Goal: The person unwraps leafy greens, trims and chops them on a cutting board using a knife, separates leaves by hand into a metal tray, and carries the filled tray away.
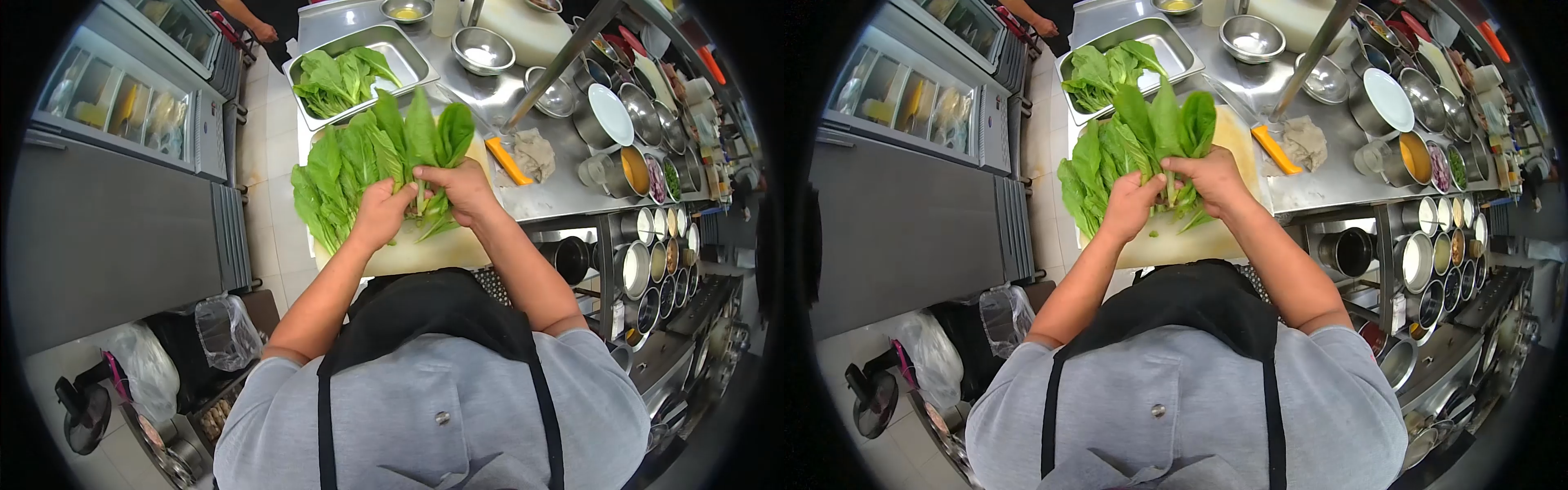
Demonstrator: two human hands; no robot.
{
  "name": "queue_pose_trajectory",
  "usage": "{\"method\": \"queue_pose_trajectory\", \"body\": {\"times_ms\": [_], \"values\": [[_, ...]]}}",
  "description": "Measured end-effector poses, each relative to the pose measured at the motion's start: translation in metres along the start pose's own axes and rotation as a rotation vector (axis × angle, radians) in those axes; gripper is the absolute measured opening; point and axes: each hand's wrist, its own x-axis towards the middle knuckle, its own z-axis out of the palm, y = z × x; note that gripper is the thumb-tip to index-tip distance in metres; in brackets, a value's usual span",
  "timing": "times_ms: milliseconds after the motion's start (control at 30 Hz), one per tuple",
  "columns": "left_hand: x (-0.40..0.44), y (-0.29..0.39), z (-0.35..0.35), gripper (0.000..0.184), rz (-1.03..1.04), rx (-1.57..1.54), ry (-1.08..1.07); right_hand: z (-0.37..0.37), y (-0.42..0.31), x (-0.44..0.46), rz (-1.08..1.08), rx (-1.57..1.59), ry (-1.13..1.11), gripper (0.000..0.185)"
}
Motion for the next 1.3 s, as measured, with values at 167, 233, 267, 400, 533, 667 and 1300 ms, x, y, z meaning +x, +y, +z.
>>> {"method": "queue_pose_trajectory", "body": {"times_ms": [167,233,267,400,533,667,1300], "values": [[0.003,0.001,-0.006,0.032,-0.242,-0.153,0.137,-0.001,-0.013,-0.008,0.148,0.284,-0.033,0.028],[0.009,-0.027,-0.008,0.032,-0.088,0.138,0.169,0.001,-0.006,-0.005,0.111,0.215,0.007,0.04],[0.012,-0.034,-0.005,0.034,0.039,0.428,0.203,0.008,-0.002,-0.007,0.1,0.195,-0.01,0.04],[0.003,0.003,0.005,0.049,0.051,0.767,0.154,0.026,0.009,0.01,-0.163,-0.334,-0.004,0.047],[0.002,0.012,-0.006,0.069,0.02,0.499,0.305,0.052,-0.047,0.079,-0.289,-0.452,0.118,0.038],[0.011,-0.01,-0.033,0.063,0.051,0.376,0.421,0.051,-0.058,0.245,-0.504,-0.967,0.297,0.058],[-0.016,-0.034,-0.013,0.033,0.184,0.765,0.257,-0.038,0.015,0.037,0.165,-1.534,-0.065,0.044]]}}
